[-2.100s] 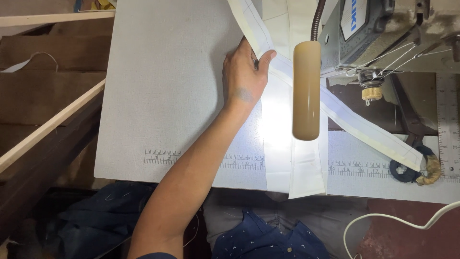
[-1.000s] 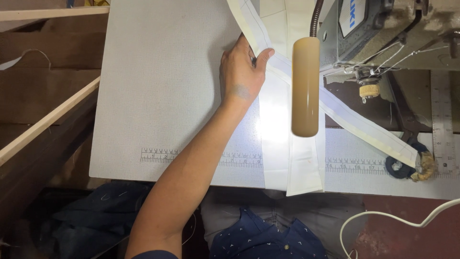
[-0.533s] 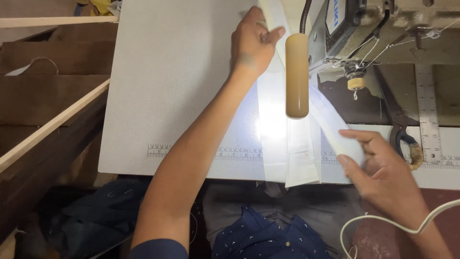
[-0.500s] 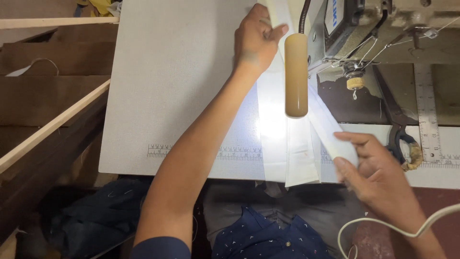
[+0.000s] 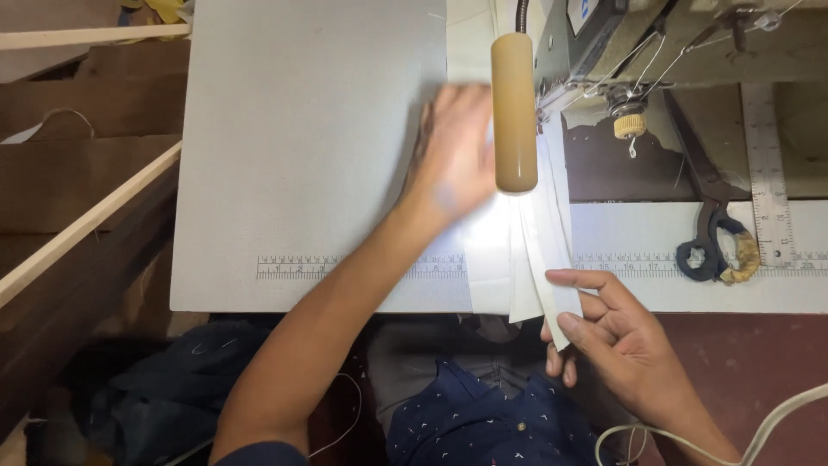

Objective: Cutting a strip of fabric with scissors and preparing it by folding and aligning it on a sewing machine table.

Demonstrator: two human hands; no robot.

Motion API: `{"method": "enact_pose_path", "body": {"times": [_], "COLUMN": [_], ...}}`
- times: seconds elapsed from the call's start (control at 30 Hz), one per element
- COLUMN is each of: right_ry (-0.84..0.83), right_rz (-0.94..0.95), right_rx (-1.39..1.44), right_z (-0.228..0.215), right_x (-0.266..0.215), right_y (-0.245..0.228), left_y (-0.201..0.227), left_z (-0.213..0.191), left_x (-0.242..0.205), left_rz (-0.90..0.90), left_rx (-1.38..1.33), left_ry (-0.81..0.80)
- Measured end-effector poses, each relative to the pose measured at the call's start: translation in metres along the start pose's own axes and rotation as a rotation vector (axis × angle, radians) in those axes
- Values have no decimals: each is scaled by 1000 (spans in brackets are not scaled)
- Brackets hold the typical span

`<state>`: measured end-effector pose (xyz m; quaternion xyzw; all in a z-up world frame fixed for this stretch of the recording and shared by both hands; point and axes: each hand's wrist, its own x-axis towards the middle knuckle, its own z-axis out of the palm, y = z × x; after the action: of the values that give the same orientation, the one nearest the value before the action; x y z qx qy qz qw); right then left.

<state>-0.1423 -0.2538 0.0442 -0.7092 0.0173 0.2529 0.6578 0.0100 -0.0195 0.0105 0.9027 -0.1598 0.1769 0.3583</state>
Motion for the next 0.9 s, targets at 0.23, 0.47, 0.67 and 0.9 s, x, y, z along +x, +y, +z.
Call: {"method": "enact_pose_path", "body": {"times": [0.23,0.47,0.67,0.9], "right_ry": [-19,314,230,208], "right_rz": [-89,-709,-850,-834], "right_rx": [-142,-914,-1350,-1300], "right_z": [-1,-21,-24,-25], "right_x": [6,51,57,54], "right_y": [-19,-1,12,15], "left_y": [54,40,48,48], "left_z": [-4,8,6,11], "left_x": [-63,-74,-71,-72], "left_rz": [205,164,180,251], "left_rx": [166,-11,-14,123], "left_ry": [-206,51,8,27]}}
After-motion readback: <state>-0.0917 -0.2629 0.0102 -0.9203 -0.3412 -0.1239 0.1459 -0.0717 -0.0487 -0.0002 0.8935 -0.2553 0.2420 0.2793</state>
